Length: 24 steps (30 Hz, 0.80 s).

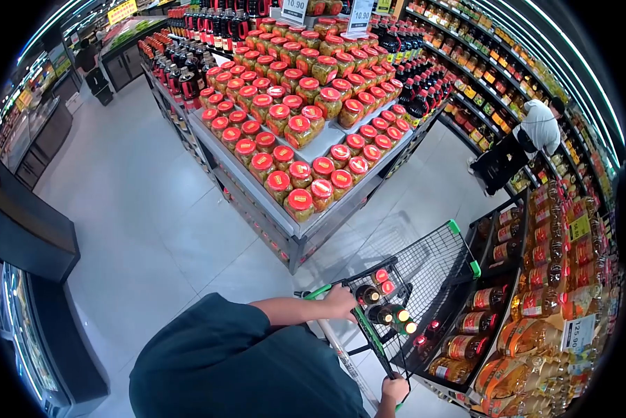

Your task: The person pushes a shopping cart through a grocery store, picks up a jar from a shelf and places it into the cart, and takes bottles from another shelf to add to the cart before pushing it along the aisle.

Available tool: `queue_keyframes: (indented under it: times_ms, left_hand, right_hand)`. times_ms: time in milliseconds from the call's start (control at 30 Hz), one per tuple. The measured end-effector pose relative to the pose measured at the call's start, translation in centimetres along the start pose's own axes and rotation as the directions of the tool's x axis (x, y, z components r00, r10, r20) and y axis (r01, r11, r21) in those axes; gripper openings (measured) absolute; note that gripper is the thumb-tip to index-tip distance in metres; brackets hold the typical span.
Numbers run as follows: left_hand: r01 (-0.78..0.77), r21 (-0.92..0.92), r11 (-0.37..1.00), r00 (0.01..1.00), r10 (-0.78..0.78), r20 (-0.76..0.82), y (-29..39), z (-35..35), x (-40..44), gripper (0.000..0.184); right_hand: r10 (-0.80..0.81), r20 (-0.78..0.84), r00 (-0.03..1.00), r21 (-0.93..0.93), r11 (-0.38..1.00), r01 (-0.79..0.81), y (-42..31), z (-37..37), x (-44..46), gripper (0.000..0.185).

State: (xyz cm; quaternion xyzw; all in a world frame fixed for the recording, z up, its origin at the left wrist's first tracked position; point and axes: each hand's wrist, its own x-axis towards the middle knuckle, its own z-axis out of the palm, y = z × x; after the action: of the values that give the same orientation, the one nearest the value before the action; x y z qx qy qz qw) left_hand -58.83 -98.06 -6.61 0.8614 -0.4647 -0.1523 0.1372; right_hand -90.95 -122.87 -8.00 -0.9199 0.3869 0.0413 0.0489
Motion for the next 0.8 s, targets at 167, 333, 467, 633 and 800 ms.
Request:
queue_keyframes:
  times_ms: [167, 333, 467, 633, 800]
  left_hand:
    - [0.013, 0.013, 1.0, 0.998, -0.013, -0.058, 0.6, 0.9, 1.7, 0.066]
    - [0.079, -0.019, 0.997, 0.995, -0.08, -0.058, 1.6, 1.0, 3.0, 0.067]
    - [0.122, -0.087, 0.989, 0.988, -0.13, -0.086, 2.4, 1.7, 3.9, 0.065]
    - [0.187, -0.1, 0.977, 0.982, -0.188, -0.005, 3.5, 0.4, 4.4, 0.064]
    - [0.147, -0.004, 0.989, 0.979, -0.146, -0.144, 2.9, 1.7, 4.7, 0.062]
  right_hand:
    - [-0.01, 0.014, 1.0, -0.01, 1.0, 0.01, 1.9, 0.2, 3.3, 0.027]
    - [-0.085, 0.022, 0.996, 0.055, 0.995, 0.084, 2.7, -1.0, 5.8, 0.031]
    - [-0.12, 0.017, 0.993, 0.066, 0.991, 0.118, 4.1, -1.5, 7.5, 0.035]
    - [-0.201, 0.083, 0.976, 0.023, 0.979, 0.2, 6.7, -0.1, 9.9, 0.025]
    - [-0.255, 0.159, 0.954, 0.013, 0.966, 0.257, 6.7, -0.3, 10.6, 0.024]
